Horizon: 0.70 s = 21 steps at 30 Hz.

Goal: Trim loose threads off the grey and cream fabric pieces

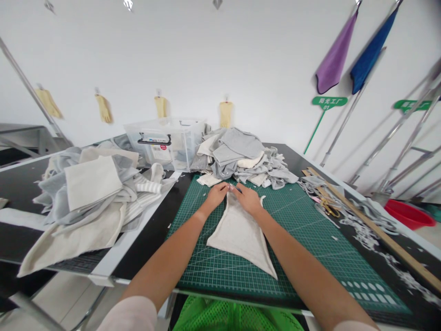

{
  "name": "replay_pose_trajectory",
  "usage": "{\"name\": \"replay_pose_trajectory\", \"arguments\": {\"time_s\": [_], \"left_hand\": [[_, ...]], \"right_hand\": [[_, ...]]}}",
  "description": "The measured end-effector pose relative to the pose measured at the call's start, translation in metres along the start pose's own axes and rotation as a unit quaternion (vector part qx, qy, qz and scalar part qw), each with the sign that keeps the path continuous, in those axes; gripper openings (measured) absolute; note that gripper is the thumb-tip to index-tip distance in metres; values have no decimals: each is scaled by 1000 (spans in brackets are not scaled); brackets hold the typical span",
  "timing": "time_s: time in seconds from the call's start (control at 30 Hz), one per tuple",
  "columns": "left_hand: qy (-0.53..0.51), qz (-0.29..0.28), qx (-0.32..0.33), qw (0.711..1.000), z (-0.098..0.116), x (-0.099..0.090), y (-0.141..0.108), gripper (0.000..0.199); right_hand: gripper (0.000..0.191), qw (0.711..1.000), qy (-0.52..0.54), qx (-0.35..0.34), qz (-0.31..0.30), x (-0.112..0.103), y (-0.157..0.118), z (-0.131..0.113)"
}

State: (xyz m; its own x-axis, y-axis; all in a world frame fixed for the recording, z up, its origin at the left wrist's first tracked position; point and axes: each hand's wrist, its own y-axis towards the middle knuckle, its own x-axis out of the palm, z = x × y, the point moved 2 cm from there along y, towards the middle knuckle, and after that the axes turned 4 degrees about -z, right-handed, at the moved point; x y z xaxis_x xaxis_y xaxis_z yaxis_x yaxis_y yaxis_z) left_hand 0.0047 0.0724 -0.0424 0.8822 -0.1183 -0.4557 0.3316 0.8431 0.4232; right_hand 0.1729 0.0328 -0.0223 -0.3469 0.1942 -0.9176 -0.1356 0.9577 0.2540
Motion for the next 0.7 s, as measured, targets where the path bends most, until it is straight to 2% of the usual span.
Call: {"name": "replay_pose_trajectory", "arguments": {"time_s": [0.43, 0.7], "left_hand": [[-12, -7, 1, 1000, -8, 3, 1, 29], [-11, 0, -26, 1000, 0, 1, -1, 28]], "right_hand": [[52, 999, -4, -39, -1, 6, 2, 3], [51, 999, 9, -33, -3, 4, 1, 2]]}}
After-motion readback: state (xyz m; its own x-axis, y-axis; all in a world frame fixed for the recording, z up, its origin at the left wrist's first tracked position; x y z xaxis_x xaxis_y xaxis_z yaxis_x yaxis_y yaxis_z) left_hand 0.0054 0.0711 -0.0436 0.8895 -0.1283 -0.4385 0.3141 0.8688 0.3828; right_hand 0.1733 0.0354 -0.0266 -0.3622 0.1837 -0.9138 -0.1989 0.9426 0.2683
